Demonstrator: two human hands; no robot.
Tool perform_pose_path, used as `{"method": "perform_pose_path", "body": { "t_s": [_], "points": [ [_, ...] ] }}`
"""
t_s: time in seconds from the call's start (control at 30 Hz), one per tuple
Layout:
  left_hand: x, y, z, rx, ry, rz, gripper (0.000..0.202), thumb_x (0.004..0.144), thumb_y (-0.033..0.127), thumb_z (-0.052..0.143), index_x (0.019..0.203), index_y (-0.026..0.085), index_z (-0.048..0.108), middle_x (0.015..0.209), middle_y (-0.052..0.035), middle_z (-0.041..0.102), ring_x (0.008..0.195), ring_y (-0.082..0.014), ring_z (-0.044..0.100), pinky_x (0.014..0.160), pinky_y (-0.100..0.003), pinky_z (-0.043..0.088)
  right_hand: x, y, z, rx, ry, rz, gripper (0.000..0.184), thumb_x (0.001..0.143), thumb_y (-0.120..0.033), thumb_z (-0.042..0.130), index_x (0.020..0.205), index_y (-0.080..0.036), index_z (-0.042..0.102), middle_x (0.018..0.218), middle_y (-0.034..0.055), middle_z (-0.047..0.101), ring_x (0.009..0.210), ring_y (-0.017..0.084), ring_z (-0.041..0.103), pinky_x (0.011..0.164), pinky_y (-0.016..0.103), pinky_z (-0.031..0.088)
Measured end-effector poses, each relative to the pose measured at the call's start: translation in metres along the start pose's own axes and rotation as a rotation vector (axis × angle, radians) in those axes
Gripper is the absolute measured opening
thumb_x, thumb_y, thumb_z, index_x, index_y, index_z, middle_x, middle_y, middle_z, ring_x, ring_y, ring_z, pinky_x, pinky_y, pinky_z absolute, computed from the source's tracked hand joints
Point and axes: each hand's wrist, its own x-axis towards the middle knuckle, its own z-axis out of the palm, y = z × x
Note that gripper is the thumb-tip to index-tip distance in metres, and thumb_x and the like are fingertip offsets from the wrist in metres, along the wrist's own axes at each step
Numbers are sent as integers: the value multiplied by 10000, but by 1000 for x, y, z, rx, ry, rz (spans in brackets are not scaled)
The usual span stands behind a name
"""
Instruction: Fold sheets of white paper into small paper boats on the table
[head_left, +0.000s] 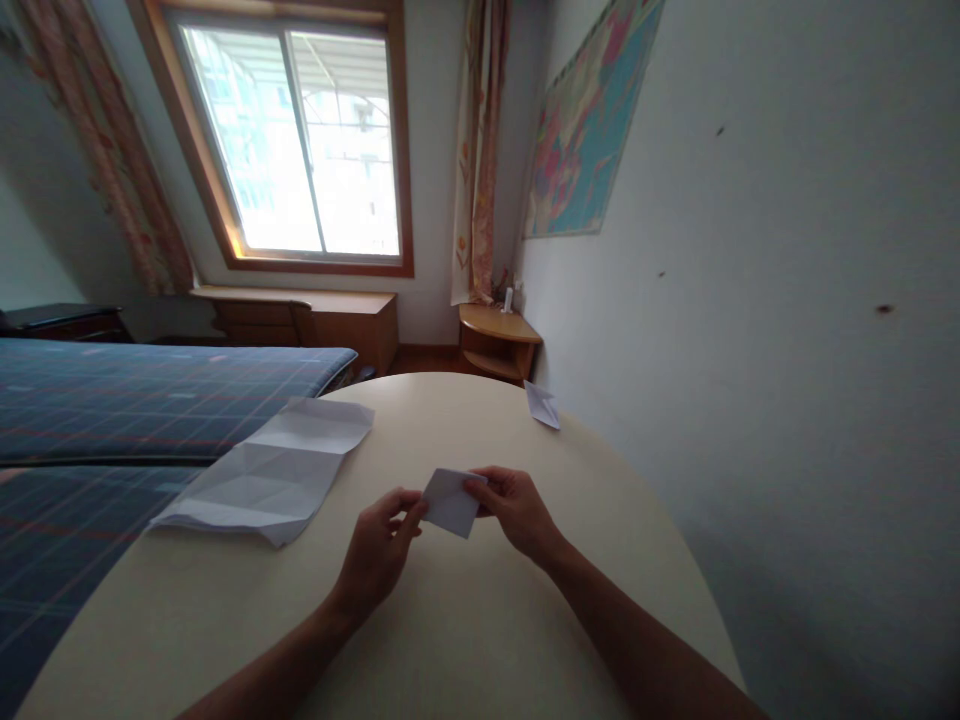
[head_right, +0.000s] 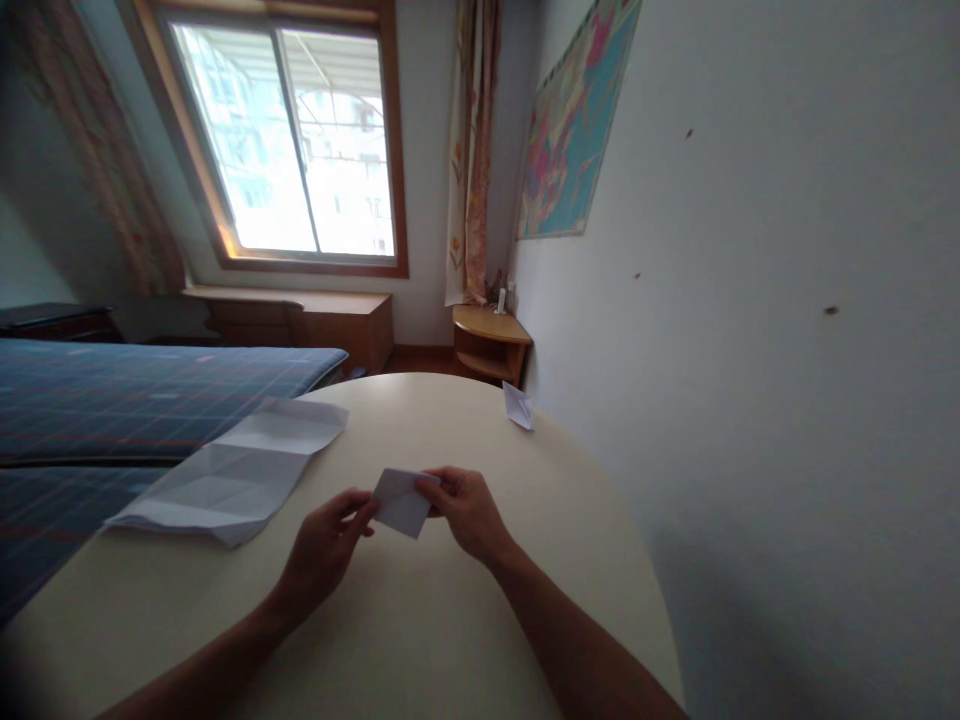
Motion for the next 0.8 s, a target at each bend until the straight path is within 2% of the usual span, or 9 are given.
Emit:
{"method": "perform_pose_path", "body": {
  "t_s": [0.13, 0.33, 0.47, 0.6, 0.8],
  "points": [
    [1, 0, 0, -3, 3, -3, 253, 849, 417, 588, 866, 182, 680, 819, -33, 703, 704, -172, 663, 621, -274, 572, 1, 0, -4, -30, -75, -34, 471, 774, -585, 682, 980, -166, 746, 813, 34, 736, 741, 179, 687, 707, 331, 577],
    [1, 1, 0, -41, 54, -27, 282, 830, 452, 606, 849, 177, 663, 790, -30, 701, 695, -175, 661, 593, -266, 560, 0, 8, 0, 85, -76, 19, 522, 727, -540, 754, 1079, -161, 692, 850, 49, 748, 754, 186, 701, 747, 354, 570],
    [2, 1, -2, -88, 87, -32, 281, 826, 452, 617, 836, 173, 650, 762, -21, 685, 676, -170, 652, 579, -266, 556, -5, 10, 7, 35, -145, 48, 422, 717, -466, 791, 977, -143, 711, 881, 83, 753, 776, 190, 707, 701, 291, 541],
    [3, 0, -1, -93, 42, -46, 263, 823, 432, 625, 841, 170, 647, 785, -24, 690, 700, -171, 654, 605, -277, 563, -6, 8, 8, -46, -106, 31, 396, 759, -473, 751, 960, -133, 719, 853, 87, 749, 746, 187, 701, 683, 285, 526],
    [2, -3, 1, -30, -103, -89, 241, 805, 404, 626, 801, 164, 649, 771, -38, 697, 709, -188, 660, 615, -295, 552, -2, 11, 3, -224, -27, -113, 366, 833, -496, 665, 824, -133, 708, 734, 49, 714, 669, 172, 653, 626, 272, 499]
  ]
}}
